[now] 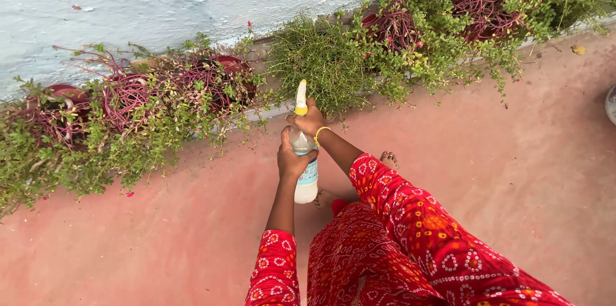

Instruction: Spray water onto various potted plants on a balcony using a hand spray bottle.

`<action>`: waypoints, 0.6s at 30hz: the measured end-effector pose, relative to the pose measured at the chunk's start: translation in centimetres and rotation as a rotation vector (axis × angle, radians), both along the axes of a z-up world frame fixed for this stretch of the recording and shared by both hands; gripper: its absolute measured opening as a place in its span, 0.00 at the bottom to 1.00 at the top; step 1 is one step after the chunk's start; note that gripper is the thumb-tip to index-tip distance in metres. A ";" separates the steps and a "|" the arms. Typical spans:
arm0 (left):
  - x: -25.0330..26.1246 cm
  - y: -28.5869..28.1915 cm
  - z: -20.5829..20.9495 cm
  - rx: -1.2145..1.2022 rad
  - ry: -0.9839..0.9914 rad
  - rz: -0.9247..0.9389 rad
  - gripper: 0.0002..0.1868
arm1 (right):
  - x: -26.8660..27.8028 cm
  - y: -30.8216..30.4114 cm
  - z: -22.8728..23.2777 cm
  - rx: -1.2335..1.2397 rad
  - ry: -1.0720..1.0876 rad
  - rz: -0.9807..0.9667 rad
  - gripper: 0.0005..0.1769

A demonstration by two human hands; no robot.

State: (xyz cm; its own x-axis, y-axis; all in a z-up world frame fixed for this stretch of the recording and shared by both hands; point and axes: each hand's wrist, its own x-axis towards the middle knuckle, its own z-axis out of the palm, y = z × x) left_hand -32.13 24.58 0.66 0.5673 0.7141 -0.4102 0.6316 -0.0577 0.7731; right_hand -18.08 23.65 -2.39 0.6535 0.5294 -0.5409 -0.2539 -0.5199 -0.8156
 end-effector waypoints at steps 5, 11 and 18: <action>0.3 0.0 0.8 -0.011 -0.016 -0.026 0.55 | -0.1 -0.3 -2.2 0.045 0.020 -0.071 0.37; 1.1 -0.3 1.4 -0.037 0.014 -0.053 0.55 | 0.4 -0.9 -1.7 -0.026 -0.043 -0.130 0.35; 2.0 -0.7 0.6 0.002 0.005 -0.112 0.57 | 1.6 -2.1 -1.5 -0.042 -0.047 -0.181 0.37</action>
